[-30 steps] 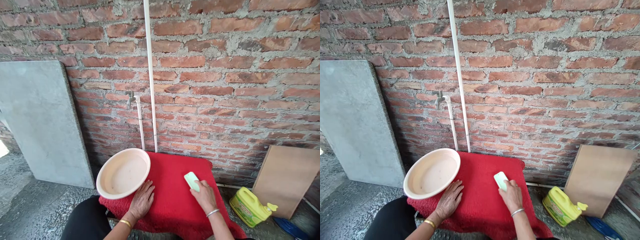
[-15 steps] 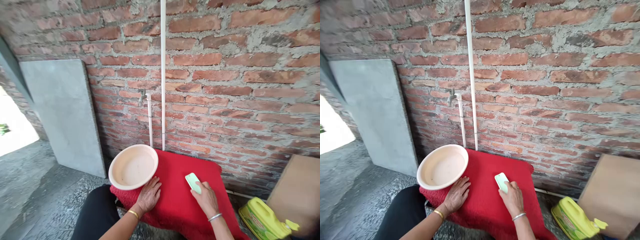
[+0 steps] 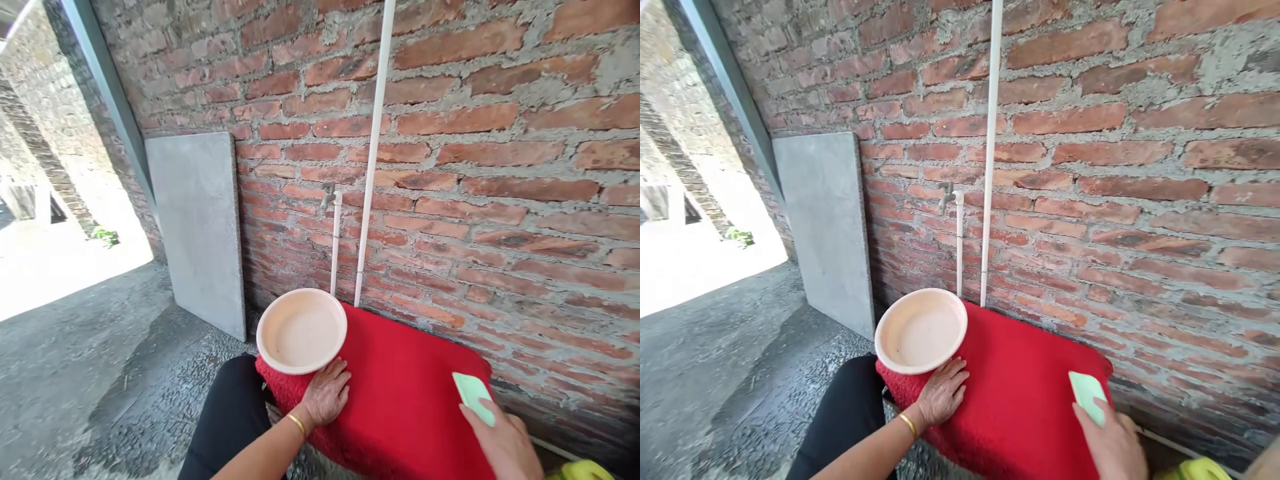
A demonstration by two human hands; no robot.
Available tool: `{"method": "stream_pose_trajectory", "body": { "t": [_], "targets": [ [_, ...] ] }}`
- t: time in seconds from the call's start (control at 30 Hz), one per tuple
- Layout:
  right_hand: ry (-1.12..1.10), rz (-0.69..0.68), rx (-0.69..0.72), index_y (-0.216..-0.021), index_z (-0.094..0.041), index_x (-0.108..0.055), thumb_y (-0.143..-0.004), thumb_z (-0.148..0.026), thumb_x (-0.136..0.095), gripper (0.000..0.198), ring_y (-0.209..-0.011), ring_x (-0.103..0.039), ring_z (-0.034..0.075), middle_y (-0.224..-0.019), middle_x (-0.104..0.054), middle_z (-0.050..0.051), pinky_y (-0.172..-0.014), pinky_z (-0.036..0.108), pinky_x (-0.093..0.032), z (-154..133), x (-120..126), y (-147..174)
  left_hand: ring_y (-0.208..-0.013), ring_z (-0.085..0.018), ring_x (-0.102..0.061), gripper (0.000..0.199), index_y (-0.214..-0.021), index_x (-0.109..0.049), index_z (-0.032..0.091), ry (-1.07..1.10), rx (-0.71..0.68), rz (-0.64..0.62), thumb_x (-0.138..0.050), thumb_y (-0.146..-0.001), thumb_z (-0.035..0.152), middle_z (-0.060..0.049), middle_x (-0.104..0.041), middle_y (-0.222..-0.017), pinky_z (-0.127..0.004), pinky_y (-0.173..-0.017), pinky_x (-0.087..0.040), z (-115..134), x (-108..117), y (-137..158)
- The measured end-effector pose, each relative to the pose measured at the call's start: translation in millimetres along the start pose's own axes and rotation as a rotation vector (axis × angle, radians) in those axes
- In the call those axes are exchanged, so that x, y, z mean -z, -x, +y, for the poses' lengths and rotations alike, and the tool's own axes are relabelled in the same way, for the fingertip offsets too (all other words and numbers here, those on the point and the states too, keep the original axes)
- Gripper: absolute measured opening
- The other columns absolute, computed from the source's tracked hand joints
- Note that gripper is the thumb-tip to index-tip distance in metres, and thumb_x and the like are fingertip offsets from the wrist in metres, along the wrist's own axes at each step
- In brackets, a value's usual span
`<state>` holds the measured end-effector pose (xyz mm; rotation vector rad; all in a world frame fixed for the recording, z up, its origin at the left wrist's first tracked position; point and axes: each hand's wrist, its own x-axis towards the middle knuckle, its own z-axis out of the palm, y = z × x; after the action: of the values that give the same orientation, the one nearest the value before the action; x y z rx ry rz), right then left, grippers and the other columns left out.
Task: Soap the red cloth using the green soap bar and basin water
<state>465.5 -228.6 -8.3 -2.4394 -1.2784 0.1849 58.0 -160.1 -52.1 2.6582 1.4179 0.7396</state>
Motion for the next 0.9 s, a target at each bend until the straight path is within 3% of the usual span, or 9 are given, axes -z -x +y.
{"method": "stream_pose_trajectory", "body": {
  "t": [0.13,0.23,0.37,0.5,0.63,0.73,0.9],
  "targets": [
    [0.036,-0.059,0.312,-0.121,-0.024,-0.070,-0.087,-0.044,-0.050,0.044,-0.101,-0.068,0.029,-0.111,-0.066,0.012,-0.093,0.038,-0.050,-96.2,-8.3,38.4,-0.135,-0.025,-0.055,0.037,-0.125,-0.067,0.026,-0.043,-0.026,0.036,-0.052,-0.091,0.021,-0.006,-0.064,-0.141,-0.046,-0.115,-0.047,-5.7,-6.2,3.0],
    [0.072,-0.072,0.338,-0.122,-0.028,-0.070,-0.087,-0.040,-0.061,0.038,-0.105,-0.066,0.023,-0.113,-0.066,0.006,-0.096,0.030,-0.047,-126.7,-17.8,44.1,-0.132,-0.025,-0.057,0.037,-0.123,-0.068,0.026,-0.069,-0.062,0.043,-0.052,-0.091,0.021,-0.007,-0.065,-0.139,-0.045,-0.111,-0.050,-9.5,-7.9,2.9],
    [0.138,-0.062,0.226,-0.124,-0.028,-0.070,-0.089,-0.041,-0.062,0.038,-0.098,-0.068,0.021,-0.110,-0.066,0.007,-0.090,0.029,-0.048,-108.8,-7.2,32.0,-0.131,-0.025,-0.059,0.035,-0.122,-0.069,0.026,-0.069,-0.094,0.065,-0.051,-0.092,0.023,-0.006,-0.066,-0.138,-0.044,-0.110,-0.052,-10.7,-5.9,2.6],
    [0.221,-0.024,0.011,-0.130,-0.019,-0.066,-0.093,-0.044,-0.053,0.047,-0.096,-0.069,0.028,-0.107,-0.065,0.015,-0.087,0.037,-0.050,-56.8,26.6,16.6,-0.130,-0.024,-0.059,0.035,-0.121,-0.069,0.026,-0.064,-0.096,0.081,-0.050,-0.092,0.023,-0.005,-0.066,-0.137,-0.043,-0.110,-0.052,-9.5,-4.8,2.7],
    [0.268,0.030,-0.220,-0.135,-0.019,-0.063,-0.094,-0.053,-0.045,0.056,-0.099,-0.068,0.030,-0.105,-0.064,0.016,-0.085,0.039,-0.052,-15.2,51.5,13.1,-0.130,-0.024,-0.060,0.035,-0.121,-0.069,0.026,-0.057,-0.087,0.084,-0.051,-0.091,0.023,-0.005,-0.067,-0.137,-0.044,-0.109,-0.052,-9.4,-7.4,2.9],
    [0.186,0.032,-0.175,-0.134,-0.020,-0.063,-0.093,-0.054,-0.045,0.056,-0.102,-0.068,0.028,-0.110,-0.063,0.016,-0.089,0.037,-0.051,-16.4,51.0,20.6,-0.130,-0.024,-0.060,0.036,-0.122,-0.069,0.027,-0.059,-0.077,0.082,-0.051,-0.092,0.023,-0.005,-0.067,-0.137,-0.043,-0.109,-0.052,-9.5,-8.9,3.3],
    [-0.007,-0.101,0.083,-0.122,-0.025,-0.068,-0.087,-0.044,-0.054,0.043,-0.105,-0.067,0.022,-0.113,-0.063,0.008,-0.092,0.029,-0.049,-42.8,31.5,35.8,-0.130,-0.023,-0.059,0.036,-0.122,-0.069,0.026,-0.093,-0.080,0.057,-0.051,-0.092,0.024,-0.004,-0.067,-0.137,-0.042,-0.110,-0.052,-8.8,-6.7,3.1]
  ]
}}
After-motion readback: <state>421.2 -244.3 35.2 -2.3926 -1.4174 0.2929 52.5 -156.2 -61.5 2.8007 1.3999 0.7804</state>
